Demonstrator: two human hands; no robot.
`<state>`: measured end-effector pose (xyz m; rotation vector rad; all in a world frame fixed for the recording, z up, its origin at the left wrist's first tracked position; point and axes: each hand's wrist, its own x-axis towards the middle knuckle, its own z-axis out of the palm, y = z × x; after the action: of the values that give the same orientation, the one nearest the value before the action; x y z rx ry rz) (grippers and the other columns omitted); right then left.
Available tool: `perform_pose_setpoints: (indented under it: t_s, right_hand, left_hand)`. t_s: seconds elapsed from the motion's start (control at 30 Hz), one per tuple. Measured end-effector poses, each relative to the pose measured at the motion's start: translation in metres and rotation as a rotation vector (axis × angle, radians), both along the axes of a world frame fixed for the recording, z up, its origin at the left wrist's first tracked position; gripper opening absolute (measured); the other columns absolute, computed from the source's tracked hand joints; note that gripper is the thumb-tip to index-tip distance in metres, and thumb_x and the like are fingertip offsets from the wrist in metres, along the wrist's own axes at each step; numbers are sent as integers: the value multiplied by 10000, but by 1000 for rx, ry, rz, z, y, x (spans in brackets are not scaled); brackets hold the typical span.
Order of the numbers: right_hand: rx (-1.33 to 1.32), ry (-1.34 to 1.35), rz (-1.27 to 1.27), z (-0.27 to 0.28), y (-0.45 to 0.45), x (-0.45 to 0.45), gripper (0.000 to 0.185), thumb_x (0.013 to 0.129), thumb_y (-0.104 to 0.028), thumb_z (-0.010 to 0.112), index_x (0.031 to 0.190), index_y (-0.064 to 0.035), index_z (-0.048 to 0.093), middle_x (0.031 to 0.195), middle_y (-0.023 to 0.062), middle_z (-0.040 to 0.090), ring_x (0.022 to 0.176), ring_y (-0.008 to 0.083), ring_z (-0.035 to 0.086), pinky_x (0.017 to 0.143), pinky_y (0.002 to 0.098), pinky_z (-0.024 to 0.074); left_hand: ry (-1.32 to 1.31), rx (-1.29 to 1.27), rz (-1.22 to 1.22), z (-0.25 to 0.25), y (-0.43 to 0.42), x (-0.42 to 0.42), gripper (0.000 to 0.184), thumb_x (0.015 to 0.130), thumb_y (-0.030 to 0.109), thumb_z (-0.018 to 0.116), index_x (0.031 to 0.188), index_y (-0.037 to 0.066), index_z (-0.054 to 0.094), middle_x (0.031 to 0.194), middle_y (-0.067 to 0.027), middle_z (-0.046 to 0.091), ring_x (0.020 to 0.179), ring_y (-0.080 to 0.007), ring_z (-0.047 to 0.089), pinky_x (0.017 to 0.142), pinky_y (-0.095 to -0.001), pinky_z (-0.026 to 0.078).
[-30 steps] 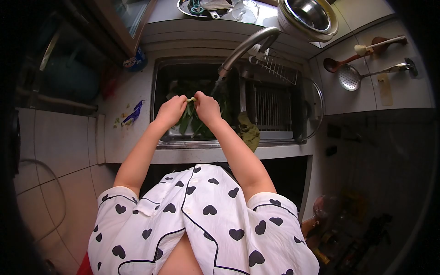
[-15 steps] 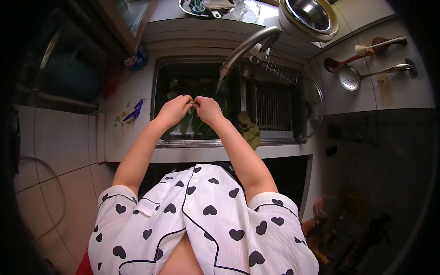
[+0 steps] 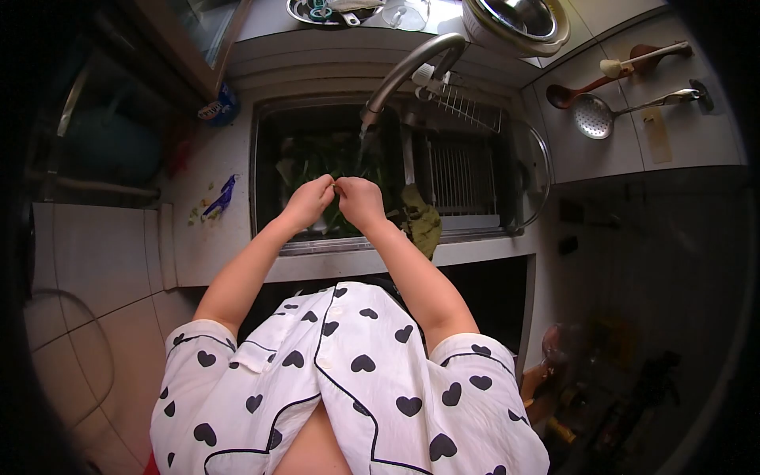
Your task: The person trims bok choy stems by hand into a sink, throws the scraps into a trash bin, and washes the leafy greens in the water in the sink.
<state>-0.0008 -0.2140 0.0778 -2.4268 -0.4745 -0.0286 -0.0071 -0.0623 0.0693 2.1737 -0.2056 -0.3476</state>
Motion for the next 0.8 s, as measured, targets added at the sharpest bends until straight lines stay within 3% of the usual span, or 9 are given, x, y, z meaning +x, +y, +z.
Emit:
perform_pose_setpoints:
  t_s: [0.07,0.17,0.27,0.3,0.4,0.53,0.63,0.8]
  right_hand:
    - [63,-66,-5,-3,1,-1,56,744,-69,586,784,-46,617,740,124,612,732,322,601,629,403,477]
    - [149,-141,-22,-5,7,-4,45,726,-30,584,761,-53,600,716,106,599,713,311,594,613,406,475]
    - [215,-185,-62,-4,11,-3,67,739,-25,585,798,-52,602,739,110,602,726,312,594,622,394,477]
    - [260,-213,-92,-5,14,-2,65,750,-29,587,811,-48,602,748,114,602,729,316,594,626,389,477]
    - [354,-175,-206,-4,19,3,60,797,-43,581,853,-33,598,788,135,603,755,328,591,647,378,474]
    - [156,-1,-198,-15,12,9,168,818,-48,567,978,-15,605,921,145,609,874,309,588,744,381,465]
    - [-23,-137,-190,-28,14,7,177,808,-90,567,967,-27,612,964,122,607,923,324,564,774,415,459]
    - [62,27,-127,-14,28,9,151,825,-127,545,925,-37,615,932,129,607,879,333,568,751,414,461]
  left_hand:
    - [48,-71,49,-4,-1,-1,183,878,185,438,894,10,488,787,-179,559,759,-330,561,669,-396,426]
    - [32,-259,119,-13,1,0,155,887,188,442,865,42,487,696,-91,511,617,-208,524,560,-323,407]
    - [577,-776,293,-6,5,2,127,903,196,435,851,92,487,647,2,434,534,-87,428,468,-243,335]
    - [640,-942,369,-1,2,-1,121,916,216,431,849,128,480,638,45,396,496,-50,370,433,-201,275]
    - [782,-1235,466,6,0,-5,111,904,189,434,830,118,478,640,33,421,493,-77,403,434,-201,287]
    - [798,-1252,441,7,0,-9,132,882,227,463,809,120,488,641,29,432,501,-64,408,430,-204,299]
    - [768,-1217,490,-1,2,-6,124,869,220,465,822,117,515,668,24,454,525,-68,436,442,-200,321]
    - [736,-1232,549,-2,13,-7,129,863,183,465,895,104,562,723,13,495,583,-78,477,465,-204,363]
